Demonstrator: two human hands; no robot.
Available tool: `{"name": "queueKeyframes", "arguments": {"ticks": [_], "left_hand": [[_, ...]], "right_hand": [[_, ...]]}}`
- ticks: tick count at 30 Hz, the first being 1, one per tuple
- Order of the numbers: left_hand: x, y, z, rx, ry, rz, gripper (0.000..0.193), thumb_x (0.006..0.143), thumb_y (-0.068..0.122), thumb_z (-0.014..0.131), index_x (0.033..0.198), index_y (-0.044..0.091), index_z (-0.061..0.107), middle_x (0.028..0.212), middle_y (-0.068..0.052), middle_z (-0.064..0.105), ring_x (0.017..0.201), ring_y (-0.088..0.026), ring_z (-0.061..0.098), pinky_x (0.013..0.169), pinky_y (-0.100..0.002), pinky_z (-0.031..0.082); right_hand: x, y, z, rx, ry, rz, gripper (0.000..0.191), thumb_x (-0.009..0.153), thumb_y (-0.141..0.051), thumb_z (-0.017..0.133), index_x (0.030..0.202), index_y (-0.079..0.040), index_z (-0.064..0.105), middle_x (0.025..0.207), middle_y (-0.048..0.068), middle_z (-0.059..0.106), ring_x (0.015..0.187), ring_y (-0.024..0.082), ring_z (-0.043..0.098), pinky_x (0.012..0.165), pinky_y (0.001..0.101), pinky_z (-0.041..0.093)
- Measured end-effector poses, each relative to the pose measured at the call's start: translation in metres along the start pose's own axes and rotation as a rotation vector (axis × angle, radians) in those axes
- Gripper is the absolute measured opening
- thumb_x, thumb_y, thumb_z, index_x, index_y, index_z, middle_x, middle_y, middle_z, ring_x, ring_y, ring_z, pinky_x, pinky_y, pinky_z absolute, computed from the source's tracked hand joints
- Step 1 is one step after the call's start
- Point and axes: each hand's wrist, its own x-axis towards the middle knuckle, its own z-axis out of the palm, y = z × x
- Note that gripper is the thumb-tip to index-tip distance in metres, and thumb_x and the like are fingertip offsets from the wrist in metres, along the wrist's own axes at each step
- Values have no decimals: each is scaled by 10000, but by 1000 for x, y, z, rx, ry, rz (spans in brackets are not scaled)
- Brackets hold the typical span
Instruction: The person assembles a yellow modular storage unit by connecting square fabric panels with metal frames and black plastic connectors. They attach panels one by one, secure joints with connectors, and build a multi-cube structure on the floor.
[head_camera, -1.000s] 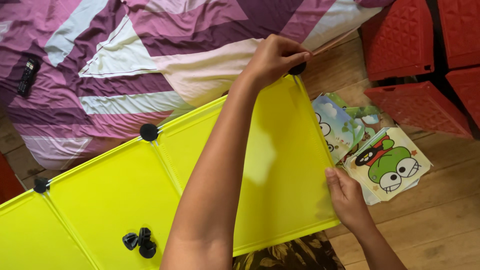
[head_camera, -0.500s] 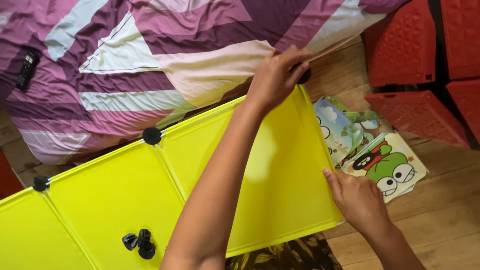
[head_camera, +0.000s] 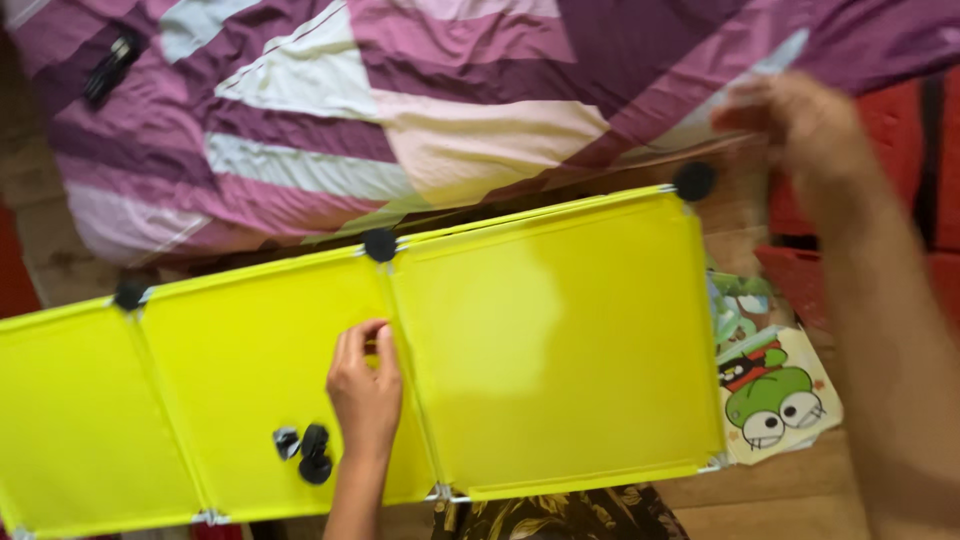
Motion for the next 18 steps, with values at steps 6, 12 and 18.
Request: {"name": "queueKeyframes", "arguments": {"ticks": [6,12,18], "left_hand": [[2,-14,6,-168,27,-80,180,954,180,664,992,18,733,952,-115,761,851,-220,747,776,-353,573],[55,-7,-19,-34,263,239,118,1012,104,666,1091,18,684,1018,-159,656,955,-316,659,857,-416,522],[146,3,-4,215,-190,414,450,1108,408,386,1293,59,601,1044,-181,727,1067,-369,665,1079,-593,255]], "right_hand": [[50,3,45,-317,-261,148,745,1055,-604,180,1457,-60,492,1386,125,611,1319,356,510,1134,530,371],[85,4,6,-138,-177,120,919,1001,-750,134,1516,-66,467,1405,192,589,1426,361,485,1162,586,334],[93,21,-54,-173,-69,-224,732,1075,-623,352,1400,25,455,1518,160,572,1465,289,492,1172,572,356]]}}
